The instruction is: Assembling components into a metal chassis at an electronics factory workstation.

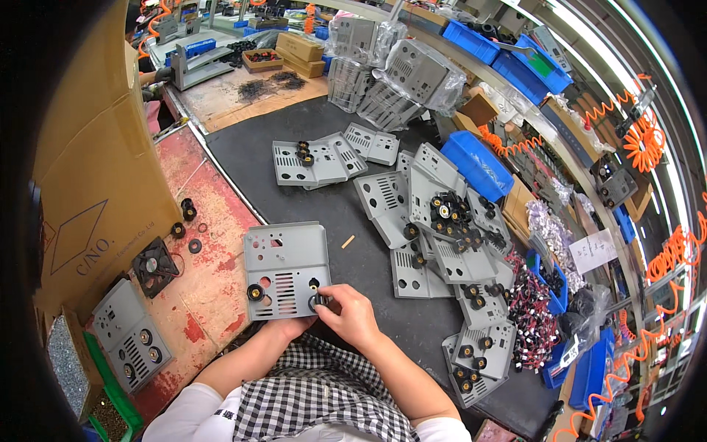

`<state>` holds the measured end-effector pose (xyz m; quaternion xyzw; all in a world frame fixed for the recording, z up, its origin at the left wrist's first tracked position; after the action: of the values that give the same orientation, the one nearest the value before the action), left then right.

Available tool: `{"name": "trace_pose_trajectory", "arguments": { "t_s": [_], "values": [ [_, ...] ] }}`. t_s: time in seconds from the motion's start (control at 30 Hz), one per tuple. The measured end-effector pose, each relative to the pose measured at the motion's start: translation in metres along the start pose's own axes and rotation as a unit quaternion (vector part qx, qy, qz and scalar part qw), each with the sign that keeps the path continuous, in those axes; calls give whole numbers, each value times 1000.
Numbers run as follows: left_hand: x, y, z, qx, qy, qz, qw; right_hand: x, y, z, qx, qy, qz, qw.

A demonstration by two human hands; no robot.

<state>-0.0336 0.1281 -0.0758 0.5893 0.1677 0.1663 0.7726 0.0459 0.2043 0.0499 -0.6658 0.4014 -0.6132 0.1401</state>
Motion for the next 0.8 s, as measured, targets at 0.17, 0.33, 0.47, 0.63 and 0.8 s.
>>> {"name": "trace_pose_trajectory", "arguments": {
  "t_s": [0.17, 0.33, 0.47, 0.63, 0.8],
  "values": [
    [7, -3, 0, 21, -47, 39, 998, 0, -1, 8, 35, 41, -43, 998],
    [15, -11, 3, 26, -82, 19, 996, 4, -5, 6, 69, 48, -44, 995],
    [13, -6, 12, 3, -84, -9, 996, -4, -4, -1, 92, 93, -78, 988],
    [20, -3, 11, 26, -106, -39, 993, -1, -7, -11, 90, 97, -79, 988],
    [19, -1, 13, -24, -82, -54, 995, 21, 21, -43, 203, -89, 288, 931]
  ]
}}
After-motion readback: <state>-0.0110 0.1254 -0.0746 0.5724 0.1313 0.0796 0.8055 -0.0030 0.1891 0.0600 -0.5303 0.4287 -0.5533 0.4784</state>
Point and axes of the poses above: each hand's wrist, its own z-axis away from the middle knuckle, its own y-axis out of the palm, x = y × z, the point moved 5 cm from there along -z, towards the middle knuckle, and after that the axes turned 3 degrees about x, right-handed, at the moved point
